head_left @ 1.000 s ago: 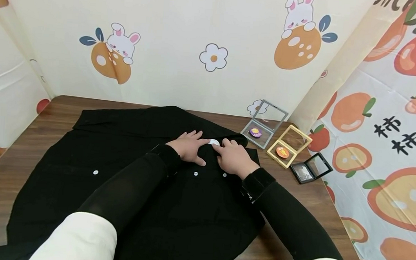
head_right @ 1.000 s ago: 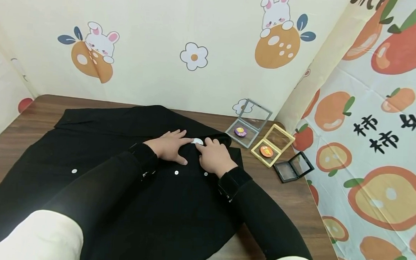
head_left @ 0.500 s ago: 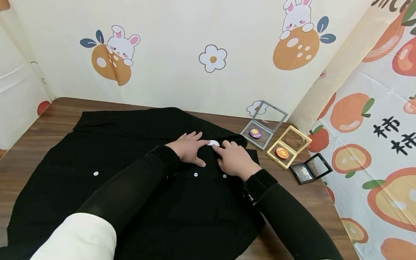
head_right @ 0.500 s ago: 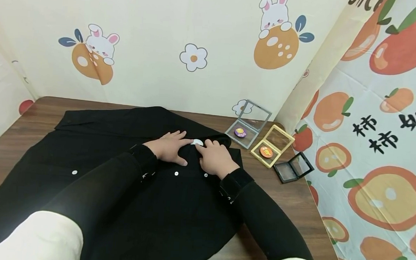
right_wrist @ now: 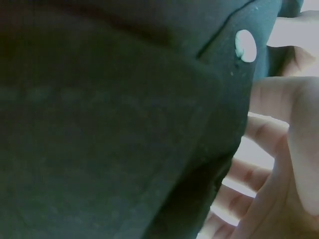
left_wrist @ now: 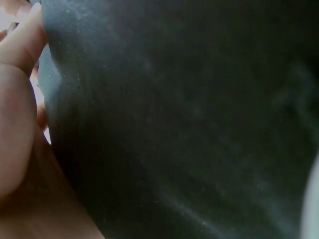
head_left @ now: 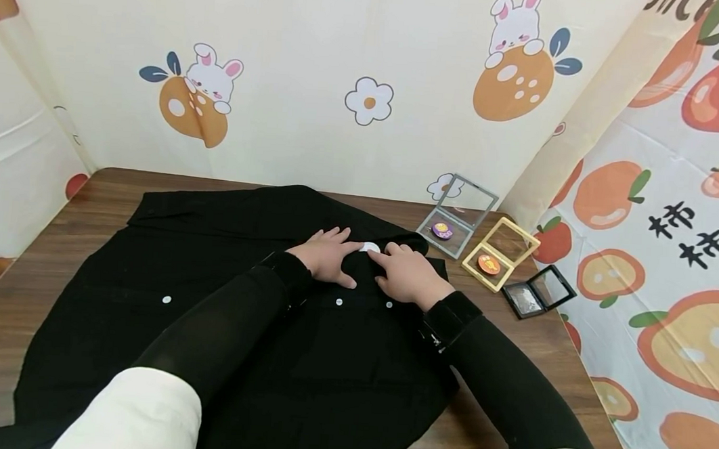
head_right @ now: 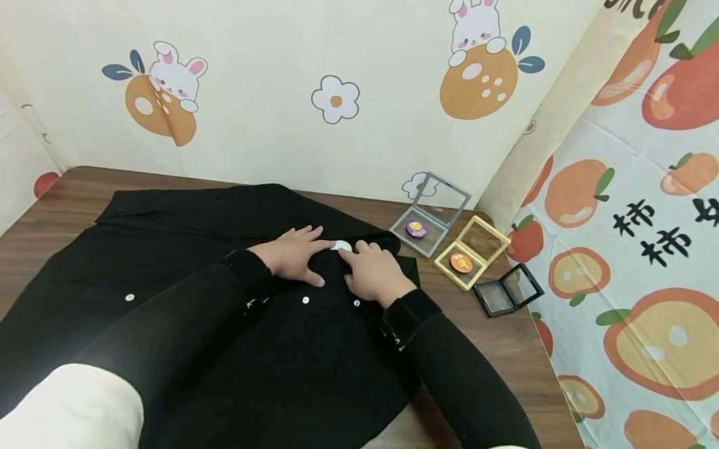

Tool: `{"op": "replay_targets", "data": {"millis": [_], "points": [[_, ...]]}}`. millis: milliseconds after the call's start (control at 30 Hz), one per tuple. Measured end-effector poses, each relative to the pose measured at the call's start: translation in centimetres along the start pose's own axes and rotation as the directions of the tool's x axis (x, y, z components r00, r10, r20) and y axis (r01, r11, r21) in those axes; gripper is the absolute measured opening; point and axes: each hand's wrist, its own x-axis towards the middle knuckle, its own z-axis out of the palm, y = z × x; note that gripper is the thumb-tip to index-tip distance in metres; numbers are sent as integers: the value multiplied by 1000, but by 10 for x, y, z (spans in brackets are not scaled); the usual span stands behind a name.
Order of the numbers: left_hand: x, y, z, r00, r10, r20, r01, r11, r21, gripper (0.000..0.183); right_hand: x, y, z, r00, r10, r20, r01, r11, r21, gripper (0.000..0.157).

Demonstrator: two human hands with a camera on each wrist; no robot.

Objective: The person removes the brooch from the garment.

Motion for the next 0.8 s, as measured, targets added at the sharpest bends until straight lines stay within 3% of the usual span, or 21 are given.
{"op": "replay_targets", "data": {"millis": [267, 367, 500, 600, 800], "points": [[1, -2, -7, 1000, 21, -12, -21, 1000, 14, 80, -3, 0, -2, 1000, -16, 3, 16, 1000, 12, 59], [4, -1, -12, 996, 26, -83, -28, 1000, -14, 64, -4, 0, -1, 1000, -25, -3, 25, 1000, 6, 58], [13, 3, -17, 978, 6, -209, -33, 992, -124, 46, -5, 0, 0, 999, -35, -14, 34, 999, -14, 58], [22, 6, -17, 969, -18, -247, -45, 968, -248, 40, -5, 0, 1, 999, -35, -17, 34, 999, -26, 58], [36, 9, -11, 976, -71, -207, -29, 894, -447, 36, -4, -1, 1, 999, -28, -21, 28, 999, -34, 57]]}}
